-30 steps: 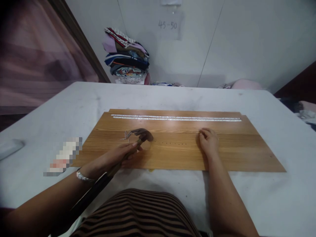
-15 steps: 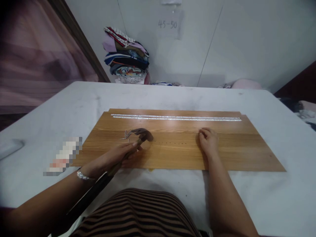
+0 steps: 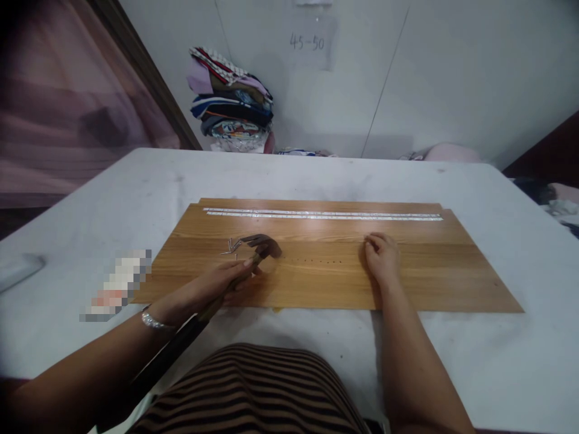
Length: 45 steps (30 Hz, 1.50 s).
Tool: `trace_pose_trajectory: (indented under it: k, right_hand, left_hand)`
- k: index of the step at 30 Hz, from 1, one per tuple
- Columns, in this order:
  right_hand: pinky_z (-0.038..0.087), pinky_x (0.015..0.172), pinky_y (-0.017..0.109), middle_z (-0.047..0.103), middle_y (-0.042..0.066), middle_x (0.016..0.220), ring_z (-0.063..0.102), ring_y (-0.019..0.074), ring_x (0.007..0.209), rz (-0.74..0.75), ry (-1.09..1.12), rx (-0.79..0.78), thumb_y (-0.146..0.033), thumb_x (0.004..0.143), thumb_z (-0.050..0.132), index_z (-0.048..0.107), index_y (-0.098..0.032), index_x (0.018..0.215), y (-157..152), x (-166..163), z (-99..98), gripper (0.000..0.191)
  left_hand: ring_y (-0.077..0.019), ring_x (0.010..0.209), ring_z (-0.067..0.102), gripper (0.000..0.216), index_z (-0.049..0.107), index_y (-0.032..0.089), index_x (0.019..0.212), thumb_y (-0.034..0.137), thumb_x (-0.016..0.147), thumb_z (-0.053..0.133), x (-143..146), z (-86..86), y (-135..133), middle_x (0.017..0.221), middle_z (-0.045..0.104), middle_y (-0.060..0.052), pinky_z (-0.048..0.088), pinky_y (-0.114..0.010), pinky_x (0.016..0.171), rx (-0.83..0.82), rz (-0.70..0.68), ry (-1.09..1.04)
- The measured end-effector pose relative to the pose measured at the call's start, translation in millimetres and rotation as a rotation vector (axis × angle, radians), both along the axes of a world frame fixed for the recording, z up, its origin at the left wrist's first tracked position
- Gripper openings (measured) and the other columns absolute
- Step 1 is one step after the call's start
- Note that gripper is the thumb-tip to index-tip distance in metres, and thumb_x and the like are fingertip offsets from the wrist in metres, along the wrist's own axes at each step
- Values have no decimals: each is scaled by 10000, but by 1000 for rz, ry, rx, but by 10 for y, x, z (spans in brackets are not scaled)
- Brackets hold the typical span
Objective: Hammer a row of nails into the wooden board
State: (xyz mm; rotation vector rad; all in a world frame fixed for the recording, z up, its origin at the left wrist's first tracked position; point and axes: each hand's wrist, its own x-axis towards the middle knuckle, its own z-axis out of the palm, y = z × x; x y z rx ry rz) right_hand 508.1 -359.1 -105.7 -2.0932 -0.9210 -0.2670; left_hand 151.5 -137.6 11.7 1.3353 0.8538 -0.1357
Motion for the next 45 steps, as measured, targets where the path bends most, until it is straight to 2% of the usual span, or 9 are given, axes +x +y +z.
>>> trace_pose_trajectory:
  k: [13, 21, 33, 45]
  right_hand:
    - [524, 961, 508, 754, 129, 999, 668, 294, 956, 9, 10, 7, -352, 817, 557, 787, -215, 851, -5, -5, 8, 270]
    - [515, 979, 504, 754, 131, 1006, 666, 293, 980, 3, 7, -8, -353, 819, 546, 786, -211, 848, 0, -11, 16, 280]
    - [518, 969, 503, 757, 128, 1001, 670, 293, 966, 4, 10, -9, -352, 812, 554, 784, -215, 845, 0, -29, 50, 271]
    - [521, 966, 487, 751, 115, 994, 666, 281, 958, -7, 19, 4, -338, 806, 562, 785, -223, 837, 7, -22, 26, 252]
  left_hand:
    - [-76, 469, 327, 605, 654, 190, 1036, 758, 834, 605, -18, -43, 3, 662, 434, 45, 256, -232, 425, 4, -2, -3]
    - [-75, 464, 324, 543, 647, 184, 1036, 700, 894, 554, -10, 20, 1, 650, 429, 50, 258, -216, 415, 39, -9, 14]
    - [-79, 458, 315, 499, 652, 192, 1012, 672, 901, 570, -6, 16, -8, 640, 417, 45, 240, -229, 412, 11, -21, -31]
    - [-82, 475, 320, 560, 645, 185, 1055, 712, 882, 567, 3, 38, -13, 662, 418, 43, 251, -237, 439, 27, -15, 15]
